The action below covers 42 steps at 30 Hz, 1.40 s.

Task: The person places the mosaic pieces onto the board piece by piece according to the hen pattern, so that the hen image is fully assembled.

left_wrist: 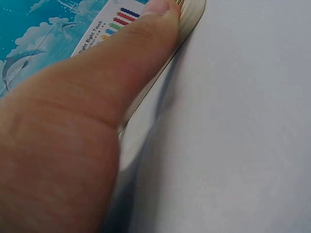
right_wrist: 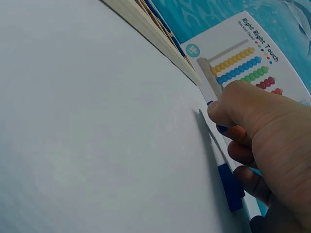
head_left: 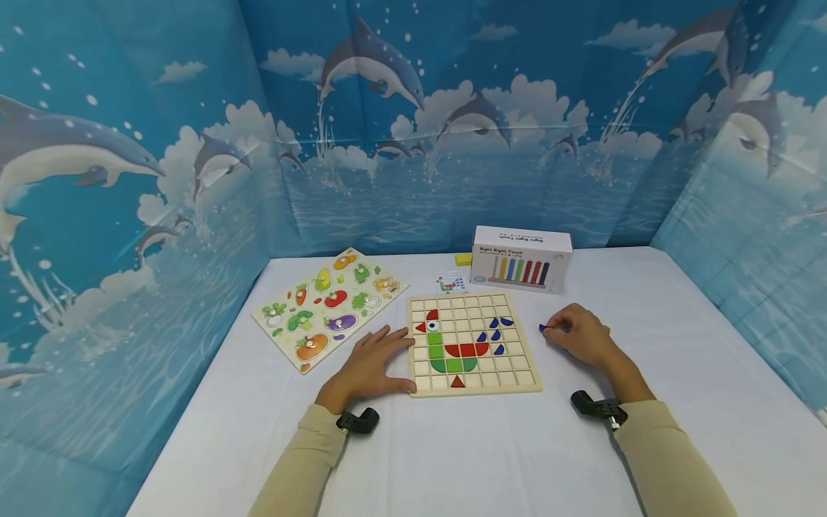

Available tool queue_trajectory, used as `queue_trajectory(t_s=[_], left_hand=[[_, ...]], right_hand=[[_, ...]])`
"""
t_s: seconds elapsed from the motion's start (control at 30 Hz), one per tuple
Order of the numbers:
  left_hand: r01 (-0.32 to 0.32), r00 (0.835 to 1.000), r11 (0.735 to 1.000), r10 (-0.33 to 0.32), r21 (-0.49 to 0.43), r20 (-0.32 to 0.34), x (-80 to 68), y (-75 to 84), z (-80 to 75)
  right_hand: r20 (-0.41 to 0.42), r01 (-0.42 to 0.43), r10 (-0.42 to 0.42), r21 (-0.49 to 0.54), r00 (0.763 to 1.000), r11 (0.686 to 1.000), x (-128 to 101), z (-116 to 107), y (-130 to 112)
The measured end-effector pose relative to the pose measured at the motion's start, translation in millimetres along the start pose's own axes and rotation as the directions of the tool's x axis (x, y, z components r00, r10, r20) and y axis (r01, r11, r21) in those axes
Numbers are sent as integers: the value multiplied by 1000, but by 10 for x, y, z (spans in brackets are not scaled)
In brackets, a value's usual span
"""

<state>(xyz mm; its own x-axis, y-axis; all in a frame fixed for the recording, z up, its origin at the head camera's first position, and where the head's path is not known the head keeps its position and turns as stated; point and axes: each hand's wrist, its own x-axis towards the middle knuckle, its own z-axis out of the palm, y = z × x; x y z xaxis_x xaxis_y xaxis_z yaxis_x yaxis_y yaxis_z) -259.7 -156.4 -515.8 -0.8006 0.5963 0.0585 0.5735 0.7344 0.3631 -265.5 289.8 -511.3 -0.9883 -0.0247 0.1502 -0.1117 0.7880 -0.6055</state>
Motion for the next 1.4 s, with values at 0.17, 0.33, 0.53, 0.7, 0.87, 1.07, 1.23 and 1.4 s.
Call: queue_trajectory(t_s=[0.17, 0.33, 0.53, 0.7, 0.87, 1.07, 1.23, 1.4], left_hand=[[-4, 1000, 1000, 4, 0, -8, 0, -16, 15], [-5, 1000, 1000, 5, 0, -12, 2, -24, 23], [-5, 1000, 1000, 5, -6, -7, -3, -19, 25], [-6, 1000, 1000, 6, -5, -5, -3, -15, 26], [-3, 1000, 1000, 3, -6, -6, -4, -15, 17], [-3, 1000, 1000, 3, 9, -3, 5, -34, 22], [-7, 1000, 1000, 7, 15, -7, 7, -42, 34], [-3, 1000, 1000, 3, 12, -2, 6, -36, 27]], right_hand=[[28, -2, 2, 9, 1000, 1000, 4, 23, -66], [58, 4, -4, 12, 998, 1000, 15, 55, -136], [65, 56, -58, 37, 996, 998, 37, 167, -234], [70, 92, -94, 41, 993, 995, 50, 249, -328], [84, 105, -108, 43, 991, 994, 67, 285, -435], [101, 63, -65, 19, 993, 998, 79, 292, -486], [122, 32, -33, 10, 992, 999, 97, 285, -489], [129, 29, -30, 12, 991, 1000, 96, 285, -489]])
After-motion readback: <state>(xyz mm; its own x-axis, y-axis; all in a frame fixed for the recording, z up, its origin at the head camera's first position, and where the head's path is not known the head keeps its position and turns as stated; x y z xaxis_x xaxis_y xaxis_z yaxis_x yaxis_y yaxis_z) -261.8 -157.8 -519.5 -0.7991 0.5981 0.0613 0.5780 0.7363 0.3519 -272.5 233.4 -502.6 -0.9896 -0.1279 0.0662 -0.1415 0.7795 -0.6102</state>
